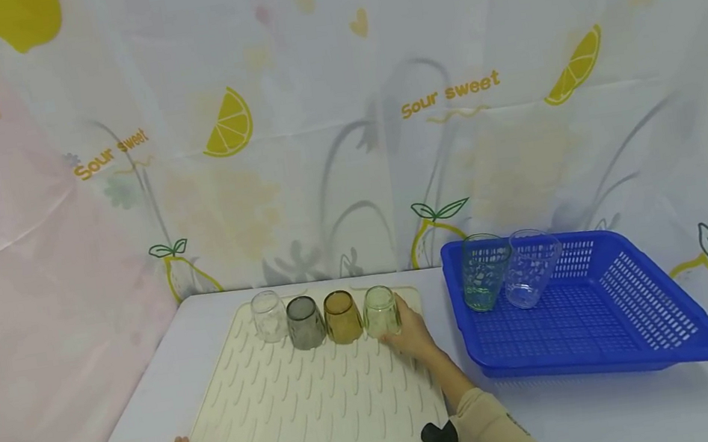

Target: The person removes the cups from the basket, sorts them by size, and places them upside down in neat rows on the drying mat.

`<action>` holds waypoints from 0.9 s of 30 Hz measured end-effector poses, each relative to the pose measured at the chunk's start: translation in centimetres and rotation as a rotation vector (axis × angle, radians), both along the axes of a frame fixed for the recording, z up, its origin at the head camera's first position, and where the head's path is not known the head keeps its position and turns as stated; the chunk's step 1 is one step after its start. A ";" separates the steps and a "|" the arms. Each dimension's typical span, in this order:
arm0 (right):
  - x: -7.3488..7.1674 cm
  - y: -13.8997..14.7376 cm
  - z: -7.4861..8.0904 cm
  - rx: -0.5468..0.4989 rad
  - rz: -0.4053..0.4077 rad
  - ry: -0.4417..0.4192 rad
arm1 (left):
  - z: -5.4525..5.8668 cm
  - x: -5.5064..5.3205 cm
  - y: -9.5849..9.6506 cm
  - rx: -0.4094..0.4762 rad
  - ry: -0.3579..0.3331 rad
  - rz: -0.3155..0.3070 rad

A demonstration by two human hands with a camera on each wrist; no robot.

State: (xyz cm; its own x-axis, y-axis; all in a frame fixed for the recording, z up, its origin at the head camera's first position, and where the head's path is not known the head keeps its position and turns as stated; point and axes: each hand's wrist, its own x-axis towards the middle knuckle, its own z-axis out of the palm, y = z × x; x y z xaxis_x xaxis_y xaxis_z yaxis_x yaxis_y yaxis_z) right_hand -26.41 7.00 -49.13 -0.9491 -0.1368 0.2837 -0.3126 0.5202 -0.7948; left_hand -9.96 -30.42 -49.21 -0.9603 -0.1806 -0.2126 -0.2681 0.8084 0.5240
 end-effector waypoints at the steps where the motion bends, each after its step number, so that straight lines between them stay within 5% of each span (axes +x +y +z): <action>1: 0.1 0.0 0.0 0.000 0.001 -0.013 | 0.0 0.0 0.0 -0.001 0.000 0.000; 27: 0.7 0.5 0.1 -0.049 0.024 -0.015 | 0.1 0.2 0.2 -0.020 0.007 0.000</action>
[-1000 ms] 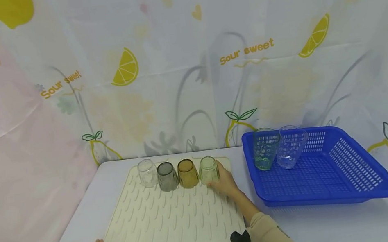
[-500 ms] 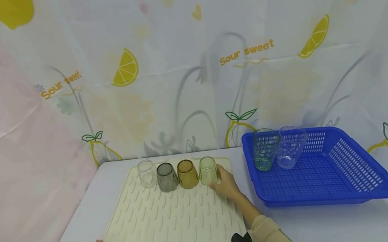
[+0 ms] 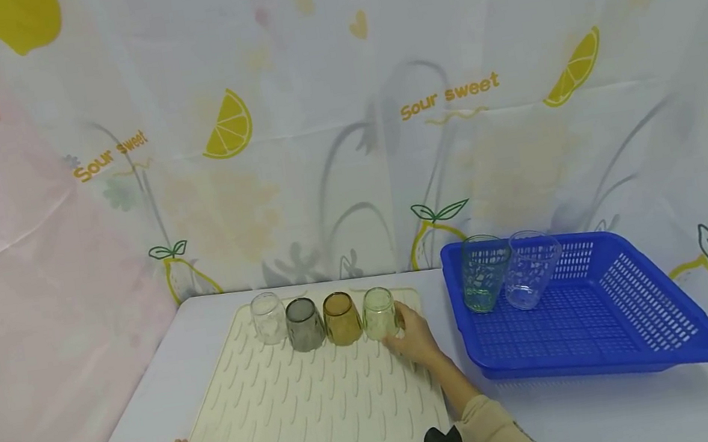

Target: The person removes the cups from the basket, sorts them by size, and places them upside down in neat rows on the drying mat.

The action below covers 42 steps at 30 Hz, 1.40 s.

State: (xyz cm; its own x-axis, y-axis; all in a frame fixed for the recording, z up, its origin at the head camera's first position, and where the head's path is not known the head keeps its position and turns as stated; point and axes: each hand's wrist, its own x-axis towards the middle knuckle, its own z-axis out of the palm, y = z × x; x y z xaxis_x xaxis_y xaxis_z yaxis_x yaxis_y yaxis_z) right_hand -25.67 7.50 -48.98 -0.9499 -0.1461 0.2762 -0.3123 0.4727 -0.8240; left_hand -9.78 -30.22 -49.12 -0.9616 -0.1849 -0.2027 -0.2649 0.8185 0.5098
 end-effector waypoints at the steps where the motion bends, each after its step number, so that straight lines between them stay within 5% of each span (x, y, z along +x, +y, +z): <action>1: 0.0 0.0 0.0 0.007 0.000 0.004 | 0.0 0.0 0.0 0.000 0.001 -0.001; 9: -0.3 0.1 -0.2 0.048 -0.015 0.010 | 0.0 -0.1 -0.1 -0.004 -0.010 -0.011; 42: 0.1 0.7 -0.4 -0.061 0.092 -0.029 | -0.9 -0.2 -0.5 0.016 -0.014 0.012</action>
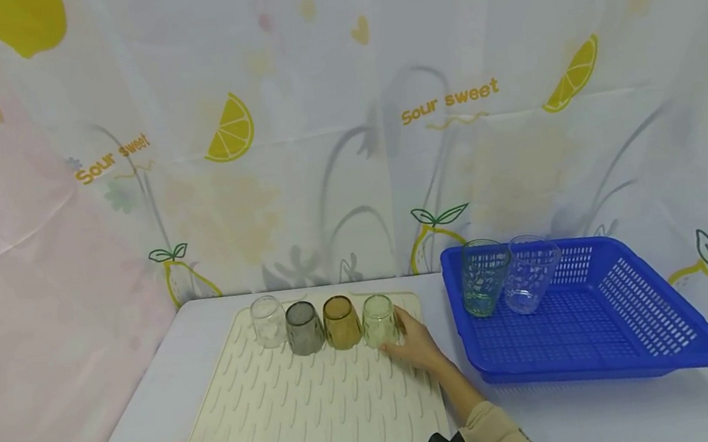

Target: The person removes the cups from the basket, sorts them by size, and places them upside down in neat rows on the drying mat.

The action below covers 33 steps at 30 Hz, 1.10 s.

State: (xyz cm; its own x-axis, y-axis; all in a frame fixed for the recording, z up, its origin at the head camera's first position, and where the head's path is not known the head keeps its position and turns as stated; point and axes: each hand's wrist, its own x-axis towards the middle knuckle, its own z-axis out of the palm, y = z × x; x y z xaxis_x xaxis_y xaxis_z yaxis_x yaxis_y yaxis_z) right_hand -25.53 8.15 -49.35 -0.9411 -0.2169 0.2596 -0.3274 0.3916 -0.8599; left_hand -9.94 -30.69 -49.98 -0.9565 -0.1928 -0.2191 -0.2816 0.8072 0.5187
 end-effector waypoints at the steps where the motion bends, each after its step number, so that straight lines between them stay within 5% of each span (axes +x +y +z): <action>1: 0.1 0.0 0.1 -0.008 0.003 -0.011 | 0.0 0.0 0.0 -0.003 0.007 -0.003; 8: 1.1 -0.1 1.2 -0.098 -0.026 -0.090 | 0.4 0.0 0.2 0.000 -0.003 -0.007; 14: 1.4 0.2 1.7 -0.061 -0.046 -0.003 | 0.2 -0.1 0.3 -0.005 0.007 -0.007; 22: 2.9 1.3 4.6 -0.060 -0.037 0.063 | 0.0 -0.2 0.1 -0.050 0.019 -0.017; 33: 5.8 1.5 8.9 -0.025 0.029 0.154 | 0.4 -0.1 0.0 0.003 0.005 -0.011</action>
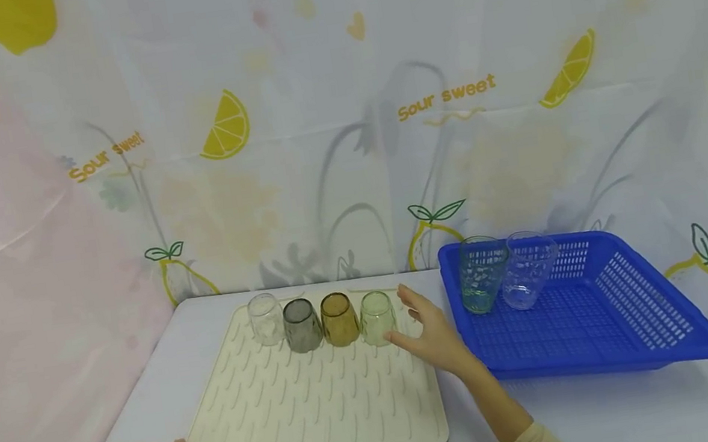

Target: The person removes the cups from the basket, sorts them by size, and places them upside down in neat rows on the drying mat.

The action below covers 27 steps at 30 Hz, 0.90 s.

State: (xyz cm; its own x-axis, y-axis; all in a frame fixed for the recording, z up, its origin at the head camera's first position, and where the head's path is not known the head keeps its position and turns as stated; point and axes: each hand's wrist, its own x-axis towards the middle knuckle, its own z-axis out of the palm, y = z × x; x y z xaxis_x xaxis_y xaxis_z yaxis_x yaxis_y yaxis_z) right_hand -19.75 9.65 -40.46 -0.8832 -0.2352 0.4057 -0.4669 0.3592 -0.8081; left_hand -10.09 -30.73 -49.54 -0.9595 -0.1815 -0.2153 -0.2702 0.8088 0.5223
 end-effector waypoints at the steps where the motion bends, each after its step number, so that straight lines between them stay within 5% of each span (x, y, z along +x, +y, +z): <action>1: 0.1 0.2 0.4 0.003 0.001 0.005 | 0.0 0.0 0.0 0.005 -0.006 0.002; 15: 0.6 6.5 3.7 0.065 -0.074 -0.051 | -0.1 -0.5 -0.3 0.027 0.011 -0.015; 27: 0.1 12.1 5.9 0.137 -0.155 -0.096 | -0.1 -0.8 -1.1 0.076 -0.010 0.050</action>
State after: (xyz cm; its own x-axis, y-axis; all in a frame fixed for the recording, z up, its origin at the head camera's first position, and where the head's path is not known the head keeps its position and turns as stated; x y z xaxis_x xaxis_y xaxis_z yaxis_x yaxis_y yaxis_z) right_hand -19.63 21.72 -34.55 -0.9460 -0.1410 0.2918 -0.3211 0.5297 -0.7851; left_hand -10.88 -31.85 -49.63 -0.9475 -0.2115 -0.2398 -0.3144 0.7526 0.5785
